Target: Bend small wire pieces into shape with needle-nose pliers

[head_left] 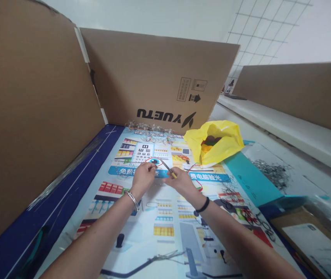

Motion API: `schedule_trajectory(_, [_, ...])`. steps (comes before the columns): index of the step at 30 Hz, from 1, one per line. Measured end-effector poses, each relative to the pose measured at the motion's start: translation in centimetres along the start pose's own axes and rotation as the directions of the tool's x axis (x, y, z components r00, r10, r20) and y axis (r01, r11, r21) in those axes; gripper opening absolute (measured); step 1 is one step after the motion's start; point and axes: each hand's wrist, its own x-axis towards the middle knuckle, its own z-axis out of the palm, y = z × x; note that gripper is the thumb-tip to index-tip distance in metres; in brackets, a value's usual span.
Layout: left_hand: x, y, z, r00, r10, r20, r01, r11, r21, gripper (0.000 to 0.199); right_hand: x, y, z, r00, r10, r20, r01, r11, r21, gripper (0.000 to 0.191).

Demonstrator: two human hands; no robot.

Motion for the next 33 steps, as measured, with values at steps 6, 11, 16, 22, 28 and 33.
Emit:
schedule_trajectory(6, [0.0,0.1,-0.2,1.000,-0.019,-0.005,0.019,0.999,-0.048,0.016,0.6,-0.5,1.1,0.998,-0.002,-0.055,0.000,0.999,-0.035,0.017])
schedule_trajectory(11, [0.1,-0.1,-0.1,0.999,-0.033,-0.007,0.033,0.998,-0.046,0.016,0.8,-0.7,1.4,0.996,-0.010,-0.092,0.005,0.998,-0.055,0.015])
schedule_trajectory(16, [0.1,-0.1,-0.2,1.000,-0.027,0.011,0.027,0.998,-0.056,0.016,0.8,-0.6,1.6,0.992,-0.044,-0.117,0.040,0.998,-0.038,0.014])
schedule_trajectory(22, [0.0,0.0,-0.3,0.998,-0.031,0.047,0.035,0.996,-0.087,0.016,0.6,-0.4,1.2,0.999,-0.016,-0.049,0.022,0.990,0.138,0.024])
schedule_trajectory(28, [0.0,-0.1,-0.2,0.998,-0.031,0.048,0.035,0.996,-0.085,0.016,0.6,-0.5,1.0,0.999,-0.034,-0.035,0.039,0.988,0.149,0.025])
schedule_trajectory(33, [0.0,0.2,-0.4,0.998,-0.053,0.018,0.054,0.994,-0.093,0.016,0.8,-0.6,1.2,0.996,0.024,-0.080,-0.015,0.994,0.113,0.017])
